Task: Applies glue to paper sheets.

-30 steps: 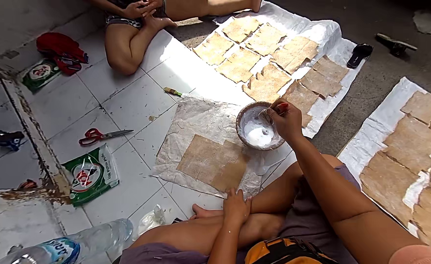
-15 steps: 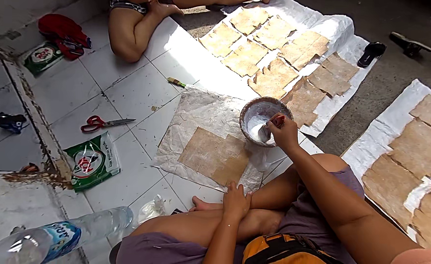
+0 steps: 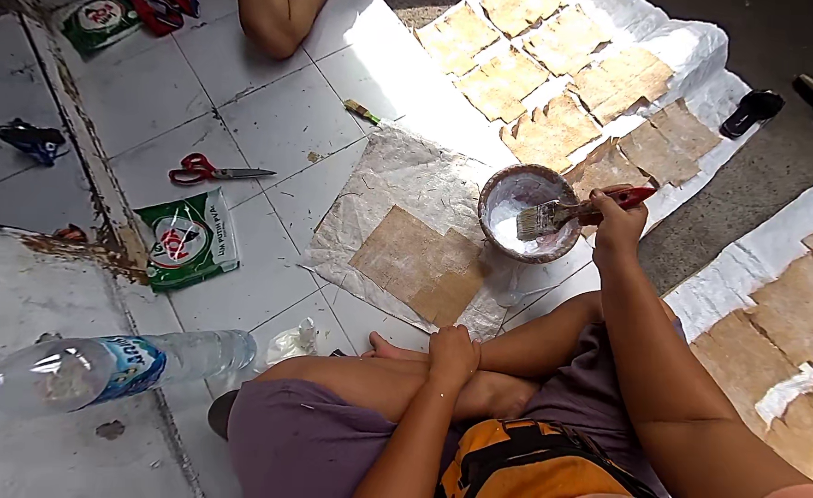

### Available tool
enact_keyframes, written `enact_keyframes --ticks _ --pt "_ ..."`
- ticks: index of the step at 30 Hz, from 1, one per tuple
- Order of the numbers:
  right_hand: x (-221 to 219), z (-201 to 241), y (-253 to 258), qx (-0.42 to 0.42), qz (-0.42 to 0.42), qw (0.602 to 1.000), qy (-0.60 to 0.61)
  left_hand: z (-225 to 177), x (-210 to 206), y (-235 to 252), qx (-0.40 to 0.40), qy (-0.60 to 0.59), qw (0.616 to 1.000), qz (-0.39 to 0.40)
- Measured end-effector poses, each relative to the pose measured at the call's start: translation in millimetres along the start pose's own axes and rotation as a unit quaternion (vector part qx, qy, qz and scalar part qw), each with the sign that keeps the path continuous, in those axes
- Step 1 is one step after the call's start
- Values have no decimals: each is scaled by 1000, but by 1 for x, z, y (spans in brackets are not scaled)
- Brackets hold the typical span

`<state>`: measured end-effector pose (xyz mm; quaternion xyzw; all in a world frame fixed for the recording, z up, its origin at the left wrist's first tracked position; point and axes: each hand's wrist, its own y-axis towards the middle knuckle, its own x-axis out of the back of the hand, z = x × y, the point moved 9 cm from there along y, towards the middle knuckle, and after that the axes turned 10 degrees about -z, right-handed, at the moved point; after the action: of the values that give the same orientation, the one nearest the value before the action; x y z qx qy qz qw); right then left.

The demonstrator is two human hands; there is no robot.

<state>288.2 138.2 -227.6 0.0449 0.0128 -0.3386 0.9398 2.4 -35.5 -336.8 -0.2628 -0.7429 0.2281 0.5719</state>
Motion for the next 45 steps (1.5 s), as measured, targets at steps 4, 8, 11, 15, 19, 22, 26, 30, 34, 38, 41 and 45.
enact_keyframes --ticks 4,8,11,15,19,22,26,30,34,38,41,45 --pt "-10 11 -21 -39 45 998 18 -4 4 0 -8 0 1000 1" --pt "-61 4 -85 -21 198 980 4 -3 10 1 -20 -26 999 -39" --pt "-95 -24 -125 -18 278 960 -30 -1 6 1 -16 -26 999 -37" --pt "-115 -43 -141 98 329 921 -185 0 2 2 -9 -30 999 -13" --pt "-119 -10 -143 173 298 920 -184 1 1 2 -3 -43 999 0" --pt "-126 -31 -159 43 351 928 -120 0 -1 1 2 -43 999 4" --pt "-127 -36 -153 146 323 909 -218 2 -1 1 0 -42 999 4" --pt "-140 -15 -170 123 347 917 -154 2 1 -1 -1 -72 997 -5" --pt "-149 -54 -191 32 401 905 -140 2 -1 -1 1 -62 998 -7" --pt "-140 -30 -174 136 340 909 -200 3 -1 -1 3 -84 996 -4" --pt "-147 -24 -197 105 374 910 -143 0 -1 -2 -10 -71 997 -8" --pt "-159 -53 -207 78 409 895 -160 2 0 -3 -8 -71 997 -12"
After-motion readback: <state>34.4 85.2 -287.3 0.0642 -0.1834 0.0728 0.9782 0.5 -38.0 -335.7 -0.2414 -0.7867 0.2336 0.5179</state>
